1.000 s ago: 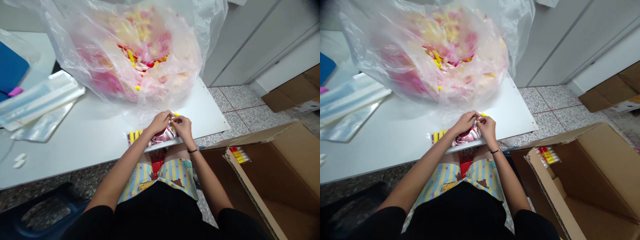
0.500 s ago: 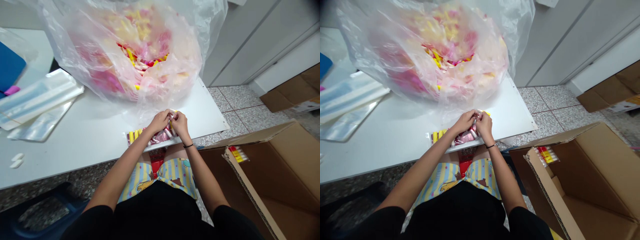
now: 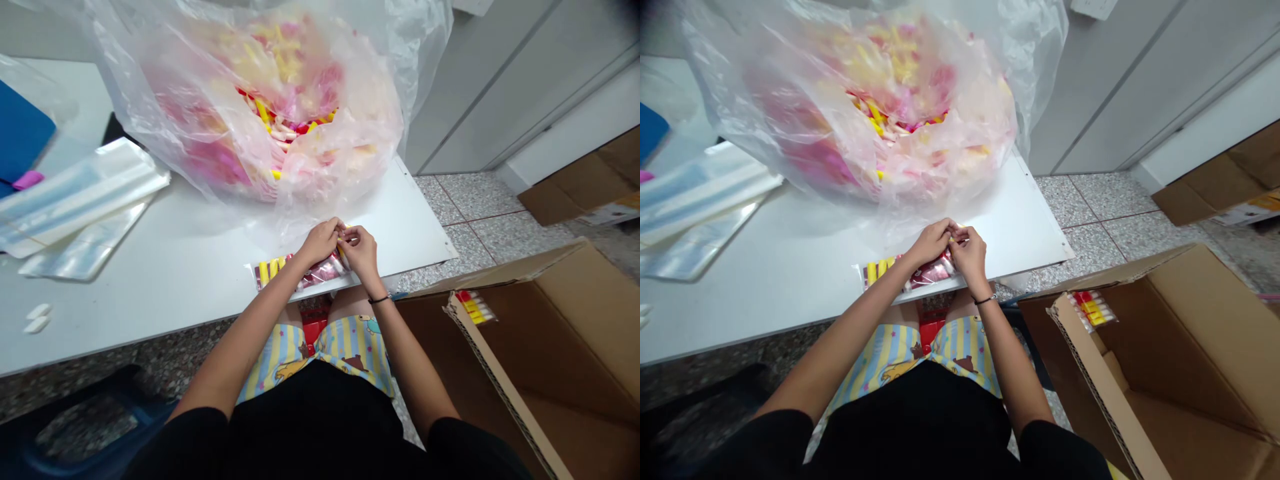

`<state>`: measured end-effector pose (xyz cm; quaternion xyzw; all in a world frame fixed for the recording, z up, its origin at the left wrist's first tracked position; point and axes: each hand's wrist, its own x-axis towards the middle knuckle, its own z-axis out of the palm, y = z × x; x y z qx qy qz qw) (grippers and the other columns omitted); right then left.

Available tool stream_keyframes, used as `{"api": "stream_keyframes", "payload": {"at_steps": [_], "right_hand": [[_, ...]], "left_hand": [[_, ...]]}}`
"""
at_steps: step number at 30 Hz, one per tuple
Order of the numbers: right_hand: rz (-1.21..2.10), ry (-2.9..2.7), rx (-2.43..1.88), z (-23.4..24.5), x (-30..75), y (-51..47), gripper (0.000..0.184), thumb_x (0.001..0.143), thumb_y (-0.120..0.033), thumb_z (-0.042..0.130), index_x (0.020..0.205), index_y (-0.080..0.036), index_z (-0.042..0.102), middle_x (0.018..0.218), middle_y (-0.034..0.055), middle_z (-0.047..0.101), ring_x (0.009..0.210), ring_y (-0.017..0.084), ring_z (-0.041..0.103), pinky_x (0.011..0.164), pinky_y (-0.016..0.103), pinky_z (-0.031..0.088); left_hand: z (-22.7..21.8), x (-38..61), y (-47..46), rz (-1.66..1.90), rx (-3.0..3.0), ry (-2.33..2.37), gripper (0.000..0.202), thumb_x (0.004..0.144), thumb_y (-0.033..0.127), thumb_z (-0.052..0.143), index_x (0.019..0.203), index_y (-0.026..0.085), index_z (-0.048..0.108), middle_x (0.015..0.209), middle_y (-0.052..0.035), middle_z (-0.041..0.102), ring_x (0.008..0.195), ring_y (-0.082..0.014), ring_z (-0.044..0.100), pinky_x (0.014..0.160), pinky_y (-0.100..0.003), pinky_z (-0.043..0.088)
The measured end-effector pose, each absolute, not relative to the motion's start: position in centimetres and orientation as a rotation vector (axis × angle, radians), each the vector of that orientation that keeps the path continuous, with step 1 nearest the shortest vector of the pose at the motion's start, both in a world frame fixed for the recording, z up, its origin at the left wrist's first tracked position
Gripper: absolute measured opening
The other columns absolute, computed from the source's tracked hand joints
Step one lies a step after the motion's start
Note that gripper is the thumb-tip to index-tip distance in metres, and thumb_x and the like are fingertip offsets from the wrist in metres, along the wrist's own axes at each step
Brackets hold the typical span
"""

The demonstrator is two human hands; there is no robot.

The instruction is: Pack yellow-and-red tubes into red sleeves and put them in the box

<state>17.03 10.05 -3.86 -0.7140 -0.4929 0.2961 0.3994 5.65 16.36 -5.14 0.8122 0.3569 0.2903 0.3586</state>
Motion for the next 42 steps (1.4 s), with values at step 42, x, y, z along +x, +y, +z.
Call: {"api": "stream_keyframes", "payload": {"at_steps": [42], "right_hand": [[1.194,-1.228,-1.548,-3.9,19.0,6.0,0.032,0.070,-0.041,0.057,0.080,-0.012,0.047,0.064,0.0015,0.057,0.059,0.007,0.056,0.059,0.016,0.047]], "left_hand": [[-1.3,4.1,11.4,0.441,2.511,1.106,0.026,0.086,0.023,0.048,0.109,0.013,0.055,0.108,-0.0123,0.058,0.102,-0.0279,0.052,0.089,-0.043,0.042]]}}
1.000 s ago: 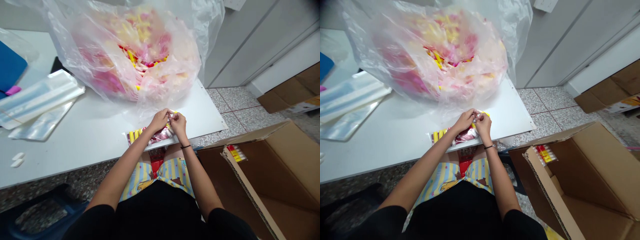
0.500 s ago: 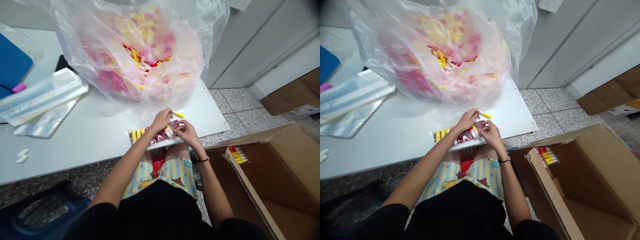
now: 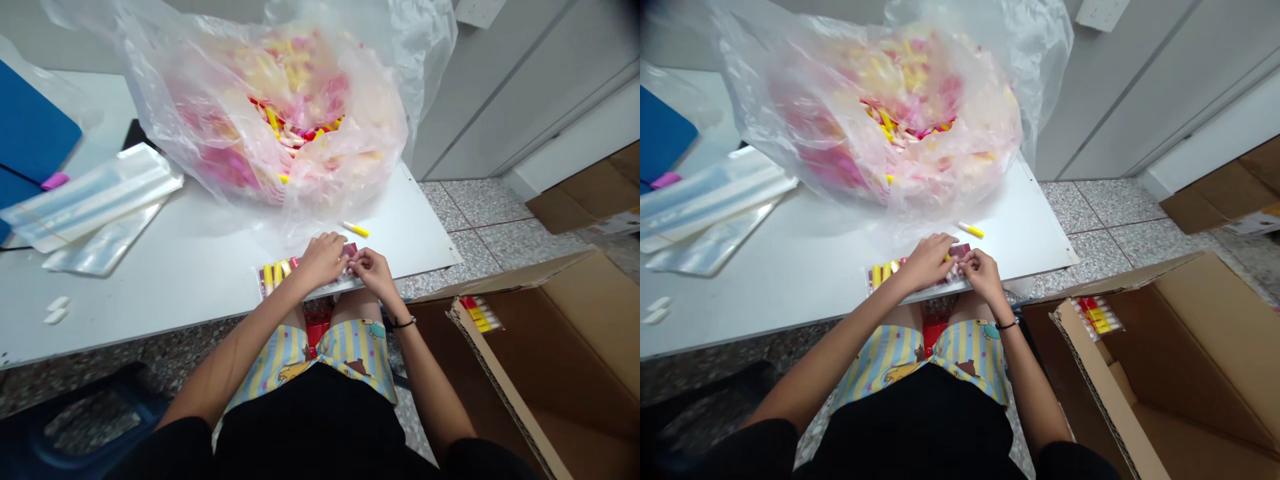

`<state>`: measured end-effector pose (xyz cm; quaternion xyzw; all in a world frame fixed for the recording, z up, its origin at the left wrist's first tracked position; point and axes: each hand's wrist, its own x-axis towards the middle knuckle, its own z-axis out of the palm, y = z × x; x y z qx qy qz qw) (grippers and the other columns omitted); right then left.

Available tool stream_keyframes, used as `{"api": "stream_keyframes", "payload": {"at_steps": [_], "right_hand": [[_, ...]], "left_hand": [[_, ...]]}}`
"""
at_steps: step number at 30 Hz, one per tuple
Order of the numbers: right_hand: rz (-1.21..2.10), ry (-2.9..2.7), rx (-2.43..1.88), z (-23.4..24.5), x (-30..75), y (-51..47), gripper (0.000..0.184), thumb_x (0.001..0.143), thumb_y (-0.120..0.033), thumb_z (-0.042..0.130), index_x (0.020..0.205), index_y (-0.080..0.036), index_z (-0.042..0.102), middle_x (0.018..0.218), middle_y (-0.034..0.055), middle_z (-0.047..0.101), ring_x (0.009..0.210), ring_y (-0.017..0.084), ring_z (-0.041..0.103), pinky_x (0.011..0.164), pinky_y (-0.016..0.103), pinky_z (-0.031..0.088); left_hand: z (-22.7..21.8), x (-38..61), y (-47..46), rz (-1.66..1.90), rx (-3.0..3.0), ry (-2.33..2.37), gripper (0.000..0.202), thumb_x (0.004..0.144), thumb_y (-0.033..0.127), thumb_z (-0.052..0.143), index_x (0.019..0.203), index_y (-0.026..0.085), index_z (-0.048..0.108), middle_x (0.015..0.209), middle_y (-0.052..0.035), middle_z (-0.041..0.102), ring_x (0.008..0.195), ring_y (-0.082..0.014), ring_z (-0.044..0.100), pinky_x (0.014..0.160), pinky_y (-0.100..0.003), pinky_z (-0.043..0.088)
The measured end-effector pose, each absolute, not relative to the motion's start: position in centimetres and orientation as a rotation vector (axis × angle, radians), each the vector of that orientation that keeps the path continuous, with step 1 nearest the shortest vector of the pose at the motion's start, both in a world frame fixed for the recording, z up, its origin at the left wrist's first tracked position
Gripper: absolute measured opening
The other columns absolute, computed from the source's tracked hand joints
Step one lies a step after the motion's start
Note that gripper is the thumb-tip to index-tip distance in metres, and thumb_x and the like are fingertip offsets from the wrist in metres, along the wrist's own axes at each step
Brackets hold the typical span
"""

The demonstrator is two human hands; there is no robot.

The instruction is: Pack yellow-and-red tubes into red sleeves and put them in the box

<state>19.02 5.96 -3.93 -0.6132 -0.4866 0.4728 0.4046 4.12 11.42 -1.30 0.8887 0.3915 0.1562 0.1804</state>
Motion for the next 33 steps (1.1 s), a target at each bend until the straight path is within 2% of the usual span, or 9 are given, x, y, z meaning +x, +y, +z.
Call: {"api": "stream_keyframes", "payload": {"at_steps": [2,7,11,15,19,22,28,31,33], "right_hand": [[1.228,-1.263,-1.486,-3.9,19.0,5.8,0.032,0.073,-0.043,0.055,0.081,-0.013,0.044,0.066,0.0010,0.058,0.059,0.007,0.056,0.060,0.016,0.048],[1.292,-1.322,-1.439,-4.5,19.0,5.5,0.034,0.079,-0.047,0.050,0.085,-0.015,0.039,0.075,0.0009,0.060,0.064,0.007,0.059,0.065,0.019,0.052],[1.201,-1.384,-1.447,-5.1,19.2,5.5,0.030,0.081,-0.043,0.049,0.084,-0.015,0.039,0.078,0.0014,0.061,0.064,0.006,0.059,0.064,0.017,0.049],[1.179,-1.396,-1.447,-5.0,19.2,5.4,0.027,0.083,-0.041,0.045,0.087,-0.015,0.040,0.077,0.0008,0.061,0.065,0.006,0.059,0.065,0.016,0.048],[1.133,-1.437,-1.468,-4.7,19.2,5.0,0.027,0.078,-0.036,0.054,0.089,-0.014,0.044,0.078,0.0009,0.061,0.065,0.004,0.057,0.061,0.012,0.044],[1.154,-1.483,-1.447,-4.7,19.3,4.5,0.026,0.073,-0.028,0.056,0.094,-0.014,0.047,0.081,0.0003,0.062,0.068,0.004,0.059,0.062,0.011,0.044],[1.065,-1.536,-1.417,-5.1,19.0,3.7,0.029,0.074,-0.025,0.055,0.101,-0.014,0.050,0.086,0.0013,0.064,0.078,0.006,0.062,0.072,0.014,0.047],[1.004,-1.543,-1.408,-5.3,18.5,3.3,0.034,0.073,-0.022,0.056,0.106,-0.014,0.050,0.088,0.0018,0.064,0.077,0.006,0.060,0.074,0.015,0.047],[0.968,-1.521,-1.401,-5.5,18.1,3.0,0.037,0.072,-0.019,0.055,0.109,-0.014,0.050,0.089,0.0016,0.064,0.076,0.005,0.060,0.075,0.015,0.047]], "left_hand": [[-1.1,3.6,9.2,0.458,2.511,1.136,0.039,0.085,0.032,0.053,0.118,0.013,0.050,0.118,-0.0137,0.055,0.111,-0.0298,0.048,0.093,-0.044,0.041],[-3.0,3.0,6.5,0.533,2.500,1.176,0.054,0.084,0.025,0.050,0.134,0.011,0.037,0.143,-0.0142,0.035,0.137,-0.0262,0.026,0.113,-0.042,0.022],[-3.3,3.2,6.3,0.464,2.452,1.286,0.056,0.081,0.021,0.046,0.136,0.013,0.037,0.147,-0.0109,0.030,0.140,-0.0275,0.018,0.114,-0.050,0.015],[-2.7,4.2,6.2,0.422,2.371,1.418,0.060,0.075,0.018,0.047,0.135,0.014,0.038,0.147,-0.0088,0.032,0.140,-0.0289,0.016,0.114,-0.053,0.014],[-1.6,5.4,6.3,0.251,2.318,1.515,0.067,0.075,0.017,0.047,0.140,0.012,0.031,0.145,-0.0099,0.035,0.141,-0.0275,0.014,0.114,-0.056,0.010],[-0.9,5.7,6.8,0.058,2.354,1.470,0.071,0.074,0.014,0.047,0.142,0.016,0.028,0.148,-0.0055,0.030,0.141,-0.0276,0.009,0.113,-0.059,0.008],[-0.1,5.4,8.8,-0.277,2.415,1.243,0.077,0.078,0.019,0.051,0.147,0.027,0.018,0.154,0.0010,0.009,0.141,-0.0317,0.003,0.110,-0.061,0.009],[0.3,5.2,9.9,-0.370,2.414,1.221,0.080,0.077,0.028,0.055,0.147,0.030,0.017,0.155,-0.0022,0.006,0.140,-0.0321,0.008,0.107,-0.060,0.017],[0.5,5.0,10.5,-0.367,2.427,1.251,0.082,0.074,0.034,0.060,0.146,0.031,0.020,0.154,-0.0073,0.011,0.138,-0.0323,0.015,0.104,-0.058,0.024]]}}
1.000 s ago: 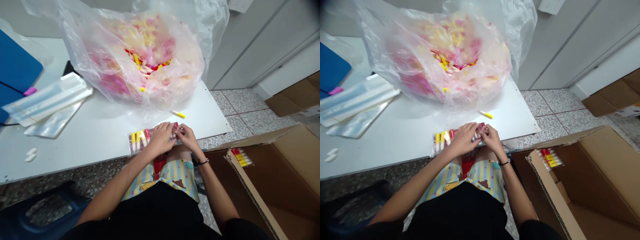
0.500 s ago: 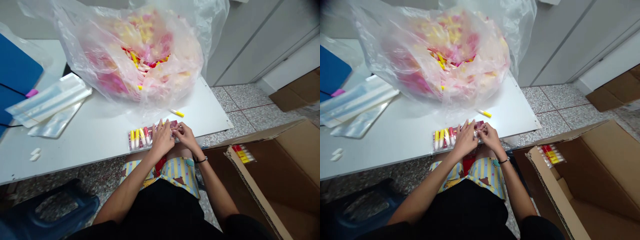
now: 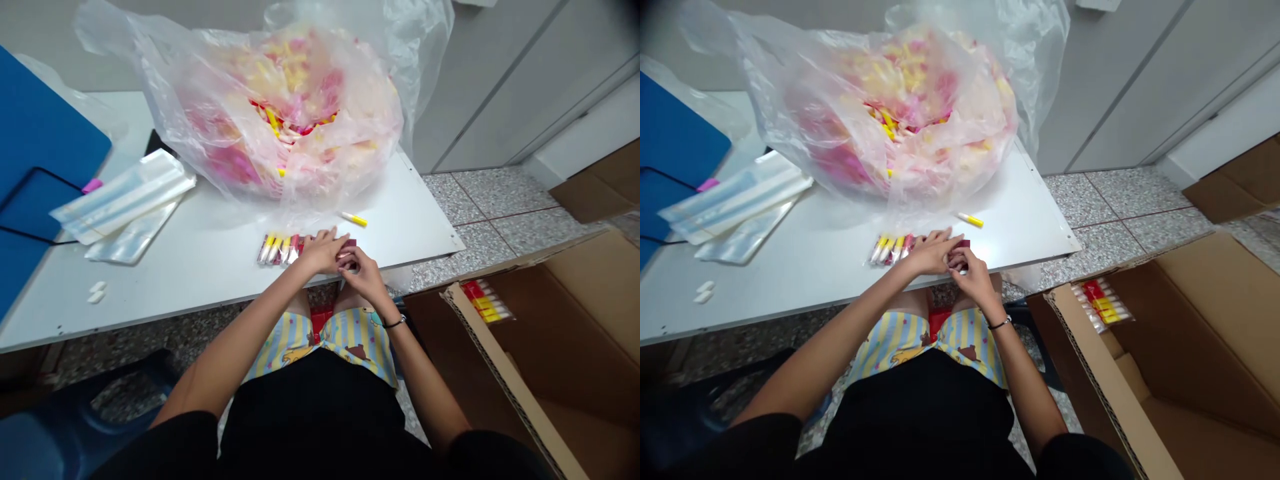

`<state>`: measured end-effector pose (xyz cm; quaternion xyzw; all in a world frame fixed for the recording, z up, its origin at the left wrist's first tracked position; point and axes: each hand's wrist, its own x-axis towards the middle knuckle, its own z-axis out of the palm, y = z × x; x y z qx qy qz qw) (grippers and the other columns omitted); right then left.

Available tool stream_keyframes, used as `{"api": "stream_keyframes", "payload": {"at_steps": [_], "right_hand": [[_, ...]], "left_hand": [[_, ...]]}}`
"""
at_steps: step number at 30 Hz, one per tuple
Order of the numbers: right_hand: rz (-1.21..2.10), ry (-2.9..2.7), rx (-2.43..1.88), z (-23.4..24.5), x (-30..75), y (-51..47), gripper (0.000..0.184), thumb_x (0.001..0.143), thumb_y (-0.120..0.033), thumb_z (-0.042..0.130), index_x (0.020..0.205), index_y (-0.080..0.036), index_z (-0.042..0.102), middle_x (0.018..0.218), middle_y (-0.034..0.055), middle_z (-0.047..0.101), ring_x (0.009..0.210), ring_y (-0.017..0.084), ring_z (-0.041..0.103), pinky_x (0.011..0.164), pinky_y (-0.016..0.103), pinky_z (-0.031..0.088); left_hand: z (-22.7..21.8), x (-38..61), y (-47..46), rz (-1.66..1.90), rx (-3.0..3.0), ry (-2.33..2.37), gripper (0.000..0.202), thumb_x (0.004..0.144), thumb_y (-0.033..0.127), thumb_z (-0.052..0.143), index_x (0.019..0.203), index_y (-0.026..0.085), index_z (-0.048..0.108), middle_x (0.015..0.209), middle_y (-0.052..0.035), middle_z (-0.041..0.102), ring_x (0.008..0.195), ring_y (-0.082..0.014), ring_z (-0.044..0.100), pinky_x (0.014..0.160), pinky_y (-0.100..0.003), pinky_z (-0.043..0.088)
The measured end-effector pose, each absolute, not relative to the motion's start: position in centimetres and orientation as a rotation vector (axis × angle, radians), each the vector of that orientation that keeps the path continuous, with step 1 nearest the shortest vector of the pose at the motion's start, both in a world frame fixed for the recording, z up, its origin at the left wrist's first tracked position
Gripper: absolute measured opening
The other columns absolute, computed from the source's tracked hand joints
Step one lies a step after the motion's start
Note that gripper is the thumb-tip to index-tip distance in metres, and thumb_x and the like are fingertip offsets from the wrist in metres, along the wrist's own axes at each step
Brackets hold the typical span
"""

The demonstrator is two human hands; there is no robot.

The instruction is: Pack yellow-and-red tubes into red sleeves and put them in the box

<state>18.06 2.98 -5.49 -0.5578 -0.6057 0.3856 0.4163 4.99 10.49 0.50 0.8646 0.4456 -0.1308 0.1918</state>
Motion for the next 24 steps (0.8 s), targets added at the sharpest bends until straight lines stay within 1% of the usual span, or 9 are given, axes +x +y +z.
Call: {"api": "stream_keyframes", "payload": {"at_steps": [2,4,8,11,13,15,17,20,24], "right_hand": [[0.932,-1.494,-1.392,-5.6,17.7,2.6,0.039,0.072,-0.018,0.055,0.111,-0.014,0.050,0.091,0.0014,0.064,0.078,0.005,0.060,0.076,0.014,0.048],[0.907,-1.490,-1.385,-5.5,17.6,2.2,0.039,0.073,-0.016,0.054,0.112,-0.015,0.051,0.094,0.0017,0.064,0.084,0.006,0.061,0.081,0.015,0.048],[0.843,-1.517,-1.412,-4.4,18.0,2.5,0.033,0.078,-0.020,0.052,0.111,-0.017,0.052,0.097,0.0021,0.064,0.092,0.008,0.062,0.086,0.018,0.048],[0.749,-1.582,-1.508,-3.4,18.3,3.5,0.024,0.079,-0.022,0.053,0.102,-0.017,0.055,0.093,0.0013,0.064,0.086,0.008,0.062,0.083,0.019,0.048],[0.753,-1.637,-1.561,-3.2,18.2,4.0,0.021,0.076,-0.020,0.055,0.097,-0.016,0.055,0.089,0.0010,0.063,0.081,0.008,0.061,0.078,0.018,0.048],[0.813,-1.656,-1.540,-3.6,18.0,4.2,0.023,0.074,-0.017,0.056,0.097,-0.015,0.054,0.087,0.0007,0.063,0.079,0.007,0.060,0.074,0.016,0.047],[0.874,-1.632,-1.457,-4.3,17.7,4.0,0.027,0.072,-0.016,0.057,0.099,-0.015,0.054,0.089,0.0006,0.062,0.079,0.006,0.059,0.073,0.014,0.048],[0.922,-1.576,-1.362,-5.2,17.2,3.5,0.028,0.072,-0.017,0.058,0.100,-0.015,0.055,0.089,0.0005,0.062,0.079,0.005,0.059,0.075,0.013,0.048],[0.927,-1.588,-1.375,-5.2,16.7,3.0,0.020,0.072,-0.014,0.056,0.090,-0.013,0.062,0.083,0.0003,0.064,0.073,0.005,0.058,0.076,0.015,0.046]], "left_hand": [[0.5,4.8,11.0,-0.326,2.439,1.303,0.087,0.068,0.039,0.065,0.144,0.030,0.025,0.150,-0.0115,0.021,0.132,-0.0331,0.024,0.099,-0.054,0.031],[0.5,4.6,11.4,-0.296,2.439,1.356,0.088,0.063,0.041,0.068,0.142,0.029,0.030,0.142,-0.0126,0.029,0.126,-0.0340,0.031,0.096,-0.051,0.034],[0.7,4.5,11.8,-0.291,2.446,1.381,0.079,0.063,0.038,0.068,0.136,0.031,0.038,0.135,-0.0116,0.034,0.120,-0.0351,0.036,0.094,-0.051,0.036],[0.6,4.1,11.8,-0.280,2.482,1.344,0.075,0.065,0.035,0.066,0.136,0.031,0.039,0.133,-0.0110,0.036,0.119,-0.0350,0.038,0.093,-0.052,0.037],[0.2,3.3,11.8,-0.224,2.502,1.322,0.077,0.067,0.038,0.065,0.138,0.029,0.036,0.135,-0.0113,0.036,0.120,-0.0349,0.038,0.093,-0.052,0.037],[-0.3,2.2,11.5,-0.116,2.497,1.282,0.079,0.071,0.043,0.064,0.141,0.025,0.032,0.140,-0.0107,0.034,0.124,-0.0332,0.036,0.096,-0.050,0.037],[-0.8,1.0,11.0,0.012,2.481,1.231,0.078,0.075,0.045,0.061,0.142,0.023,0.029,0.145,-0.0091,0.031,0.130,-0.0299,0.032,0.103,-0.047,0.033],[-1.3,-0.2,10.1,0.127,2.486,1.180,0.076,0.078,0.051,0.060,0.142,0.023,0.030,0.149,-0.0072,0.026,0.135,-0.0276,0.026,0.109,-0.045,0.025],[-1.7,-0.7,9.3,0.093,2.559,1.085,0.079,0.078,0.057,0.058,0.142,0.018,0.031,0.150,-0.0099,0.023,0.138,-0.0286,0.021,0.112,-0.047,0.017]]}}
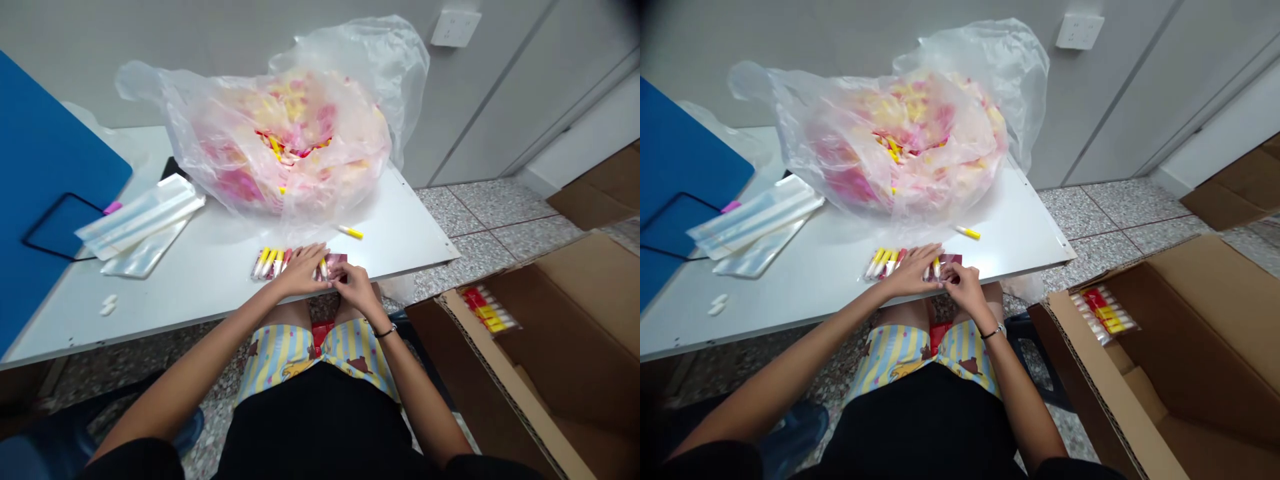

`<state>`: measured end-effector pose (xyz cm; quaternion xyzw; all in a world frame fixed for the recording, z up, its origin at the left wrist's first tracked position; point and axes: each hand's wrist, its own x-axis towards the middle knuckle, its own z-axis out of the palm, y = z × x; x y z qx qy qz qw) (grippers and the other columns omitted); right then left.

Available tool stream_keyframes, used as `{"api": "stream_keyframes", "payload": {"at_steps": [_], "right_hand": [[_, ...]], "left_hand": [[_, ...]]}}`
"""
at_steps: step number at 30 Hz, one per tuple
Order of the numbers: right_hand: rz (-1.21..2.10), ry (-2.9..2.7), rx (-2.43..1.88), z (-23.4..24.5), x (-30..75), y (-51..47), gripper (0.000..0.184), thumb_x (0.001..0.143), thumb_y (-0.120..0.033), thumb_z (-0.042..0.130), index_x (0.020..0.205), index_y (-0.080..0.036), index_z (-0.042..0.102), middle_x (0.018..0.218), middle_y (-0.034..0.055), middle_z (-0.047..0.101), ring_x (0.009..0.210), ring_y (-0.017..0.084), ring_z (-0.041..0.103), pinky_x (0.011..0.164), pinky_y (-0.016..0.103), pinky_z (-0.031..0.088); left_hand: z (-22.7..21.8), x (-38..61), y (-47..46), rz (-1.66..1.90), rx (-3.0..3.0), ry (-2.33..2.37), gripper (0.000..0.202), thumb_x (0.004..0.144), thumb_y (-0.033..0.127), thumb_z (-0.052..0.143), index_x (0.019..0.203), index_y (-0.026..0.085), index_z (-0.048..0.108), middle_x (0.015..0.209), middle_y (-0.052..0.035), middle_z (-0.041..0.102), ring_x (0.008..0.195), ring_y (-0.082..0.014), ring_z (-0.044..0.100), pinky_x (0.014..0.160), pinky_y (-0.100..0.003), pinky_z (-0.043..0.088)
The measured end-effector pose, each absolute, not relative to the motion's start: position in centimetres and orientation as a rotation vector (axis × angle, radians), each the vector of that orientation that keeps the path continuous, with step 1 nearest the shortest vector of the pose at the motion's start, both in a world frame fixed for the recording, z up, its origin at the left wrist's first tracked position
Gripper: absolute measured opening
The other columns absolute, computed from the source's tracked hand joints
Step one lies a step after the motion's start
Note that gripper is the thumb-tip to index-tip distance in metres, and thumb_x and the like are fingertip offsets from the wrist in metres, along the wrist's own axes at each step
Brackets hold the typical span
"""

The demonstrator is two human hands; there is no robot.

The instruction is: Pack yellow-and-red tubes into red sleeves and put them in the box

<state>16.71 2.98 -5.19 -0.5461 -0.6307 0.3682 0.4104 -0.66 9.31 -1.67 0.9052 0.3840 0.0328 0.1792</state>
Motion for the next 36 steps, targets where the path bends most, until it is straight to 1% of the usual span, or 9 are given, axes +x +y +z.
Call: {"api": "stream_keyframes", "payload": {"at_steps": [7,11,14,17,22,26,30,33,36], "right_hand": [[0.845,-1.695,-1.509,-4.8,16.3,2.8,0.017,0.078,-0.015,0.055,0.086,-0.019,0.070,0.091,-0.0019,0.065,0.085,0.007,0.059,0.092,0.022,0.037],[0.817,-1.645,-1.517,-5.3,16.0,2.8,0.017,0.079,-0.015,0.053,0.083,-0.019,0.069,0.092,-0.0023,0.065,0.089,0.008,0.059,0.095,0.024,0.035],[0.737,-1.559,-1.538,-5.7,15.6,2.5,0.017,0.081,-0.018,0.052,0.082,-0.019,0.069,0.092,-0.0012,0.065,0.090,0.009,0.058,0.095,0.026,0.034],[0.629,-1.514,-1.551,-5.9,15.0,2.1,0.017,0.083,-0.021,0.051,0.082,-0.018,0.068,0.090,-0.0003,0.065,0.088,0.009,0.056,0.093,0.026,0.035],[0.530,-1.496,-1.550,-5.3,14.4,1.5,0.019,0.086,-0.024,0.049,0.085,-0.016,0.066,0.088,0.0024,0.063,0.086,0.010,0.053,0.088,0.025,0.037],[0.407,-1.313,-1.591,-3.9,15.2,1.6,0.019,0.086,-0.026,0.049,0.094,-0.014,0.061,0.091,0.0041,0.060,0.084,0.009,0.053,0.089,0.026,0.039],[0.436,-1.328,-1.560,-3.4,16.6,2.1,0.019,0.085,-0.025,0.047,0.090,-0.014,0.062,0.091,0.0042,0.059,0.088,0.009,0.053,0.087,0.023,0.041],[0.473,-1.334,-1.587,-4.5,17.1,1.7,0.019,0.085,-0.024,0.047,0.088,-0.014,0.063,0.089,0.0039,0.059,0.089,0.010,0.053,0.086,0.023,0.041],[0.507,-1.336,-1.593,-5.6,17.2,0.9,0.021,0.085,-0.024,0.045,0.091,-0.014,0.063,0.091,0.0043,0.059,0.089,0.010,0.053,0.084,0.023,0.042]], "left_hand": [[-1.8,0.2,8.7,0.093,2.613,1.167,0.061,0.081,0.041,0.052,0.136,0.017,0.040,0.149,-0.0080,0.029,0.137,-0.0288,0.022,0.112,-0.049,0.018],[-1.3,1.7,7.6,-0.010,2.605,1.261,0.058,0.081,0.033,0.046,0.136,0.017,0.040,0.149,-0.0060,0.027,0.140,-0.0327,0.011,0.111,-0.056,0.015],[-1.1,2.4,7.0,-0.166,2.647,1.278,0.060,0.085,0.030,0.038,0.142,0.014,0.032,0.153,-0.0059,0.017,0.141,-0.0331,0.003,0.111,-0.059,0.011],[-0.9,2.6,6.9,-0.275,2.727,1.314,0.065,0.088,0.035,0.037,0.146,0.009,0.025,0.154,-0.0083,0.008,0.141,-0.0333,-0.002,0.112,-0.057,0.005],[-0.1,3.4,6.9,-0.476,2.809,1.400,0.074,0.084,0.047,0.049,0.146,0.012,0.029,0.154,-0.0087,0.009,0.141,-0.0303,-0.009,0.113,-0.056,-0.009],[-0.2,5.8,6.3,-0.663,2.864,1.433,0.105,0.061,0.062,0.071,0.144,0.010,0.032,0.153,-0.0110,0.012,0.140,-0.0318,-0.014,0.113,-0.054,-0.014],[-1.3,7.0,5.9,-0.690,2.871,1.562,0.117,0.047,0.058,0.081,0.144,0.015,0.033,0.152,-0.0098,0.015,0.140,-0.0295,-0.016,0.114,-0.050,-0.016],[-1.8,5.5,6.2,-0.473,2.838,1.492,0.118,0.056,0.062,0.075,0.147,0.009,0.022,0.153,-0.0147,0.004,0.140,-0.0368,-0.009,0.112,-0.059,-0.010],[-1.7,3.5,6.5,-0.392,2.840,1.419,0.114,0.063,0.062,0.071,0.149,0.011,0.016,0.153,-0.0125,-0.003,0.139,-0.0367,-0.013,0.110,-0.063,-0.009]]}}
